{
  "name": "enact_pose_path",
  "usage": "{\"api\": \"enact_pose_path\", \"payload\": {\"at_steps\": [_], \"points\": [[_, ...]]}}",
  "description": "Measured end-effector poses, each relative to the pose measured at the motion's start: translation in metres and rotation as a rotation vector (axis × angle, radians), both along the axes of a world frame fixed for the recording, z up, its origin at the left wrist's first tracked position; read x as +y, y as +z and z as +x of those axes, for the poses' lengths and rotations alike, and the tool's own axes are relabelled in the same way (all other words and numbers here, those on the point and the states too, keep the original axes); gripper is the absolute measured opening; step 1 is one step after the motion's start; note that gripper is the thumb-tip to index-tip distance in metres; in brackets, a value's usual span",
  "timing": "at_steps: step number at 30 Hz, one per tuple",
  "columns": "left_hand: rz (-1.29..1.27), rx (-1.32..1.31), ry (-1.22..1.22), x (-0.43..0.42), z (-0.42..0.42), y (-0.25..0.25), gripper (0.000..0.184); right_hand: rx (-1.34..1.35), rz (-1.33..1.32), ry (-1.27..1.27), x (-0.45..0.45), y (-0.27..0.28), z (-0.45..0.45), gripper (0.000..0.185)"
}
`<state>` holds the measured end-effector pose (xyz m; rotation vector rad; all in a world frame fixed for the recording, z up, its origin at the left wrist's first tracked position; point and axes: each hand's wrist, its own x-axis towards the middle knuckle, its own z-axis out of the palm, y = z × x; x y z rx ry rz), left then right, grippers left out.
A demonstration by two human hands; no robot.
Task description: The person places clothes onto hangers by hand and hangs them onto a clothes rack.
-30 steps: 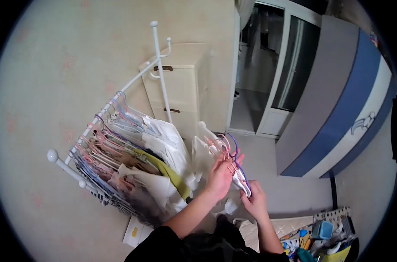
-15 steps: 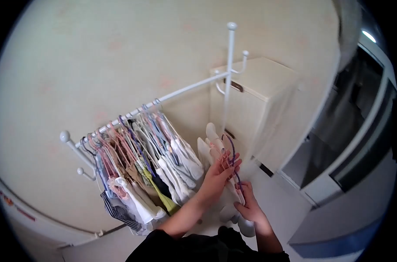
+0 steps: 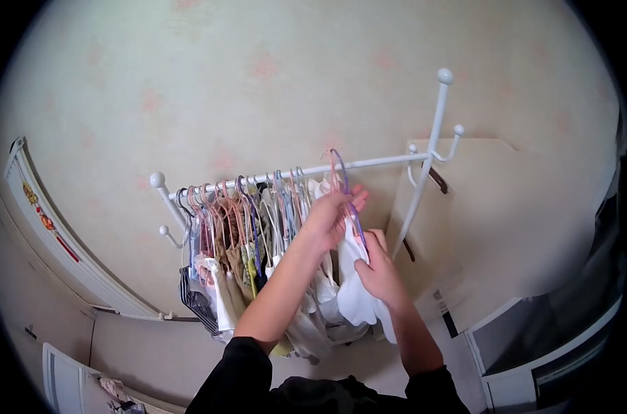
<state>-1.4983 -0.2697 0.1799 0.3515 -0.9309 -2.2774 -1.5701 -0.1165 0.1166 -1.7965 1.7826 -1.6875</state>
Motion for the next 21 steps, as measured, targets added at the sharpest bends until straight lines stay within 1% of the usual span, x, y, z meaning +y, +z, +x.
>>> {"api": "enact_pose_path", "payload": {"at_steps": [1,2,5,8,11,12,15,16,17,19,21], "points": [[-0.008,-0.021,0.041,-0.006,0.0,0.002,0.026,0.006,0.0,-0.002,-0.008,-0.002,0.0,0.042],[-0.002,-0.003,0.033,-0.017,0.0,-0.002,0.021,0.014,0.0,-0.003,-0.019,-0.007,-0.001,0.041],[0.046,-0.049,0.112,-0.035,0.003,-0.01,0.02,0.03,0.063,-0.009,-0.043,-0.018,0.002,0.042],[0.047,-0.129,0.147,-0.059,0.001,-0.044,0.021,0.08,0.147,-0.046,-0.052,-0.029,0.012,0.044],[-0.085,-0.246,0.275,-0.025,0.012,-0.035,0.025,0.134,0.159,-0.062,-0.055,-0.05,0.014,0.046],[-0.068,-0.224,0.297,-0.014,0.013,-0.034,0.037,0.111,0.199,-0.044,-0.054,-0.049,0.015,0.045],[-0.264,-0.165,0.348,0.011,0.024,-0.037,0.05,0.084,0.11,-0.032,-0.061,-0.059,0.017,0.052],[-0.337,-0.17,0.38,0.021,0.028,-0.042,0.061,0.04,0.066,-0.022,-0.06,-0.061,0.019,0.055],[-0.432,-0.211,0.4,0.028,0.037,-0.057,0.067,-0.004,0.02,-0.012,-0.059,-0.063,0.022,0.059],[-0.471,-0.244,0.373,0.065,0.066,-0.053,0.075,-0.045,-0.061,-0.005,-0.053,-0.073,0.029,0.066],[-0.537,-0.17,0.214,0.075,0.099,-0.087,0.081,-0.04,-0.136,-0.006,-0.043,-0.099,0.034,0.071]]}}
